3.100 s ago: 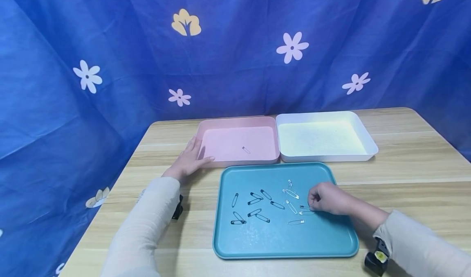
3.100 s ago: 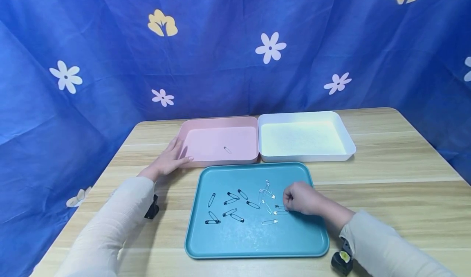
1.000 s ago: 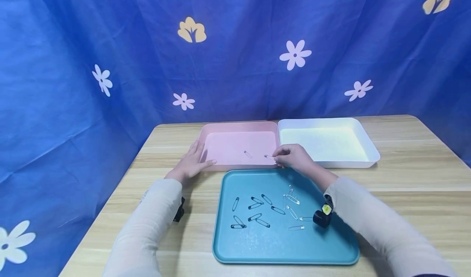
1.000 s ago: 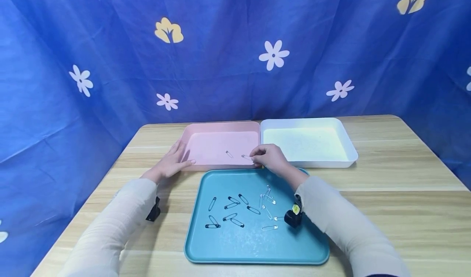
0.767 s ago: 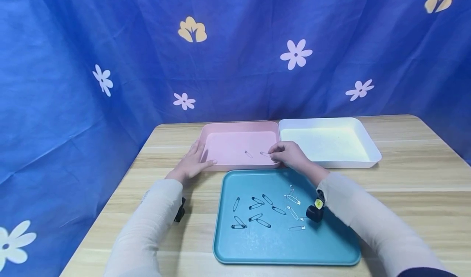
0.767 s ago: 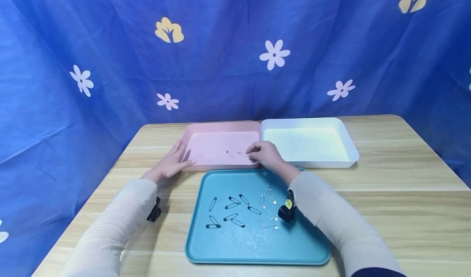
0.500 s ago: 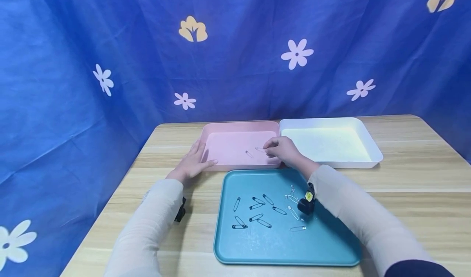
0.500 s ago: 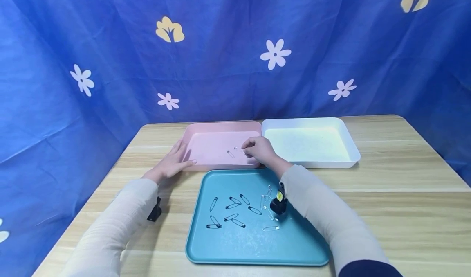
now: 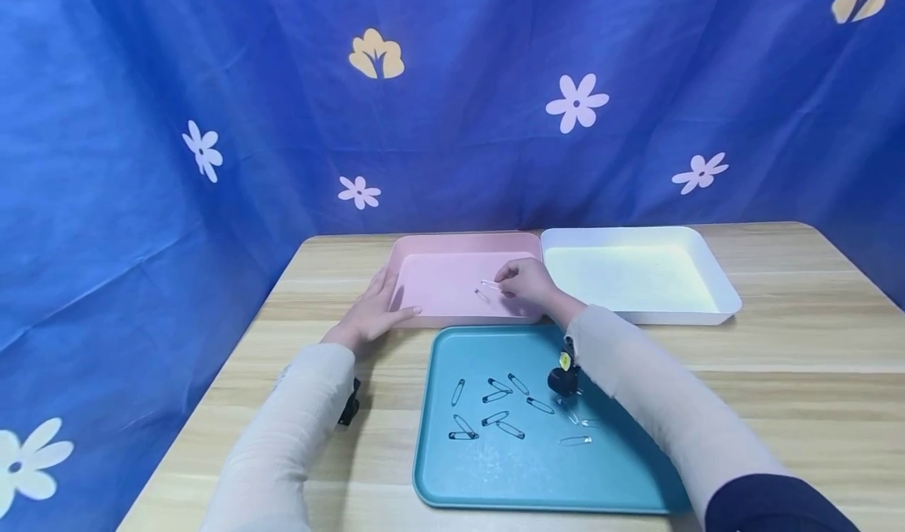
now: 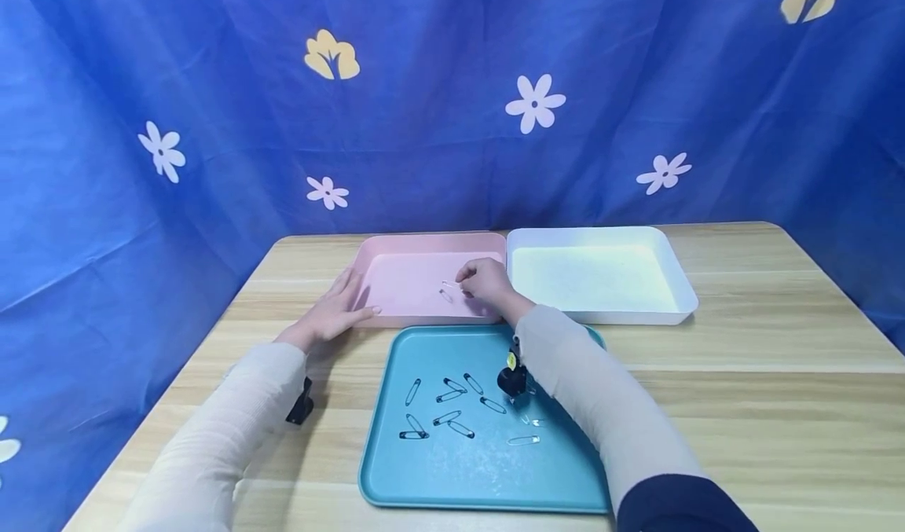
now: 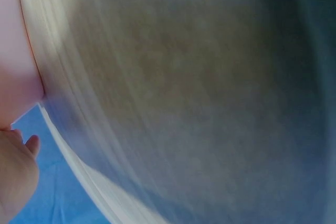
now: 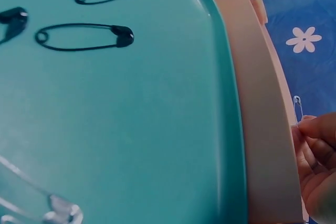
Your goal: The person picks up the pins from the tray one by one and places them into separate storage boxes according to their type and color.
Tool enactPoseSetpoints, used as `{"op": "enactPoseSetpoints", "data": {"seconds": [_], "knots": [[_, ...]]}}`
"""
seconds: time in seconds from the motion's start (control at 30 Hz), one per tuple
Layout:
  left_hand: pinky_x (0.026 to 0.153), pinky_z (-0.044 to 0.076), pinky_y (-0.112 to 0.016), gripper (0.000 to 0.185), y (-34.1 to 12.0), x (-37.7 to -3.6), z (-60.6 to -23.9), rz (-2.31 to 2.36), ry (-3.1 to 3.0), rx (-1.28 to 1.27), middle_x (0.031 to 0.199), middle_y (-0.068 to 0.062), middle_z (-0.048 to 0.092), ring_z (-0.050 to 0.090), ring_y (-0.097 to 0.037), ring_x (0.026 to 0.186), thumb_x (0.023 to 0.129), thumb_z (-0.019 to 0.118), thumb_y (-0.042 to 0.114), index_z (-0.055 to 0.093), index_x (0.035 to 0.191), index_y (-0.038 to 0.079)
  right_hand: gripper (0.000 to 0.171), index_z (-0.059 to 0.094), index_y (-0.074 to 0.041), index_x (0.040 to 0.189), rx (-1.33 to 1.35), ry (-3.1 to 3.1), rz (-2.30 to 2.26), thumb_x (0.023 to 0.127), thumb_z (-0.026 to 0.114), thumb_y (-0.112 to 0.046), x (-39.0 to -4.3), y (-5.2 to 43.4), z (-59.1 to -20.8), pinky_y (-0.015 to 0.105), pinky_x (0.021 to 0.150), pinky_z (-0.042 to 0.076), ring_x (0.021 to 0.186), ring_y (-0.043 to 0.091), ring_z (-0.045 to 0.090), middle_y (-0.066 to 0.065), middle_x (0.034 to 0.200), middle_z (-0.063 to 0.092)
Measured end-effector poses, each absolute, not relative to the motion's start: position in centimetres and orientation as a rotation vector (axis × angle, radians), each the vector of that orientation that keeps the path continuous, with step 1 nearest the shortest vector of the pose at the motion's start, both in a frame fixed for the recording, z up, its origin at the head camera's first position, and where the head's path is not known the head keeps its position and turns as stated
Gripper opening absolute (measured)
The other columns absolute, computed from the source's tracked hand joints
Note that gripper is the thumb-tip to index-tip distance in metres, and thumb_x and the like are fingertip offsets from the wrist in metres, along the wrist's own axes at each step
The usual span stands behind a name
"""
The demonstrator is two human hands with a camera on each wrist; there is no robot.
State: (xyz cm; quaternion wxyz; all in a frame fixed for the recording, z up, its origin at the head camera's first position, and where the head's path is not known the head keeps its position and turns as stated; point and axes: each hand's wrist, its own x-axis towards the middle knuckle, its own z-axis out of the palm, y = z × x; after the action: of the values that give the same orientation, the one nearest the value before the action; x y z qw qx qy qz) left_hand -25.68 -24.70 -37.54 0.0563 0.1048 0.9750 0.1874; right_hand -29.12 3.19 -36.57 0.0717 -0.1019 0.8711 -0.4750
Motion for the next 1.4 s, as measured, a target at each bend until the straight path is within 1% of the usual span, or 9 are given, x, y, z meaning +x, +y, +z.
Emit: {"op": "enactPoseSetpoints", "data": {"seconds": [0.2, 0.43, 0.67, 0.77, 1.0, 1.03, 1.13, 1.27, 1.4], "knots": [[0.098, 0.010, -0.054, 0.095, -24.5, -25.8, -37.4, 0.549, 2.945, 0.308, 0.142, -0.015, -0.007, -0.001, -0.031, 0.128, 0.076, 0.041, 0.064, -0.004, 0.138, 0.009, 0.010, 0.065, 0.000, 0.084, -0.310, 2.651, -1.367, 0.076, 0.058, 0.001, -30.0, 3.0, -36.9, 0.021, 0.060, 0.043, 0.068, 0.016, 0.051, 0.007, 0.080, 0.061], [0.098, 0.009, -0.054, 0.094, -24.4, -25.9, -37.1, 0.548, 2.954, 0.311, 0.142, -0.016, -0.006, 0.000, -0.032, 0.128, 0.077, 0.042, 0.063, -0.005, 0.138, 0.010, 0.012, 0.065, 0.000, 0.081, -0.292, 2.657, -1.366, 0.074, 0.056, 0.003, -30.8, 2.6, -37.1, 0.020, 0.054, 0.041, 0.065, 0.015, 0.050, 0.006, 0.078, 0.061], [0.097, 0.009, -0.055, 0.093, -24.5, -26.1, -37.2, 0.530, 2.968, 0.330, 0.142, -0.017, -0.005, 0.000, -0.033, 0.128, 0.078, 0.042, 0.061, -0.004, 0.138, 0.007, 0.013, 0.064, 0.001, 0.079, -0.246, 2.635, -1.360, 0.071, 0.056, 0.005, -31.3, 2.2, -37.5, 0.017, 0.044, 0.037, 0.052, 0.011, 0.047, 0.006, 0.064, 0.058], [0.098, 0.009, -0.055, 0.093, -24.5, -26.1, -37.3, 0.518, 2.966, 0.324, 0.142, -0.016, -0.007, -0.001, -0.033, 0.128, 0.078, 0.041, 0.062, -0.005, 0.138, 0.008, 0.014, 0.064, 0.002, 0.078, -0.233, 2.635, -1.352, 0.070, 0.055, 0.006, -31.5, 2.0, -37.6, 0.016, 0.043, 0.036, 0.049, 0.010, 0.046, 0.006, 0.060, 0.058], [0.099, 0.009, -0.053, 0.093, -24.5, -26.0, -37.4, 0.524, 2.956, 0.301, 0.142, -0.015, -0.008, -0.001, -0.031, 0.128, 0.077, 0.041, 0.063, -0.003, 0.138, 0.008, 0.013, 0.064, -0.003, 0.074, -0.176, 2.641, -1.252, 0.070, 0.055, 0.005, -32.3, 1.6, -38.7, 0.022, 0.049, 0.040, 0.060, 0.016, 0.051, 0.006, 0.066, 0.059], [0.099, 0.010, -0.053, 0.093, -24.5, -26.0, -37.4, 0.529, 2.953, 0.297, 0.142, -0.015, -0.008, -0.002, -0.031, 0.128, 0.077, 0.041, 0.063, -0.003, 0.138, 0.008, 0.013, 0.064, -0.004, 0.071, -0.215, 2.649, -1.268, 0.069, 0.055, 0.005, -32.6, 1.6, -39.1, 0.022, 0.048, 0.040, 0.058, 0.016, 0.050, 0.005, 0.063, 0.058], [0.099, 0.011, -0.052, 0.093, -24.5, -26.0, -37.5, 0.535, 2.954, 0.298, 0.142, -0.014, -0.008, -0.001, -0.030, 0.128, 0.077, 0.041, 0.063, -0.003, 0.139, 0.009, 0.011, 0.063, -0.004, 0.069, -0.223, 2.655, -1.248, 0.070, 0.056, 0.005, -32.8, 1.5, -39.5, 0.024, 0.053, 0.043, 0.061, 0.017, 0.052, 0.006, 0.063, 0.058], [0.098, 0.010, -0.054, 0.093, -24.5, -26.1, -37.6, 0.544, 2.956, 0.305, 0.142, -0.015, -0.007, -0.001, -0.031, 0.128, 0.078, 0.042, 0.062, -0.004, 0.138, 0.010, 0.009, 0.064, -0.002, 0.076, -0.190, 2.673, -1.196, 0.073, 0.057, 0.003, -32.3, 1.3, -38.7, 0.024, 0.061, 0.044, 0.069, 0.018, 0.054, 0.006, 0.068, 0.060], [0.098, 0.010, -0.055, 0.094, -24.6, -26.2, -37.6, 0.534, 2.952, 0.299, 0.142, -0.015, -0.007, -0.001, -0.031, 0.128, 0.076, 0.039, 0.065, -0.005, 0.138, 0.010, 0.009, 0.064, 0.000, 0.079, -0.228, 2.702, -1.149, 0.074, 0.057, 0.002, -31.7, 1.2, -38.0, 0.020, 0.058, 0.041, 0.070, 0.017, 0.052, 0.005, 0.068, 0.059]]}}
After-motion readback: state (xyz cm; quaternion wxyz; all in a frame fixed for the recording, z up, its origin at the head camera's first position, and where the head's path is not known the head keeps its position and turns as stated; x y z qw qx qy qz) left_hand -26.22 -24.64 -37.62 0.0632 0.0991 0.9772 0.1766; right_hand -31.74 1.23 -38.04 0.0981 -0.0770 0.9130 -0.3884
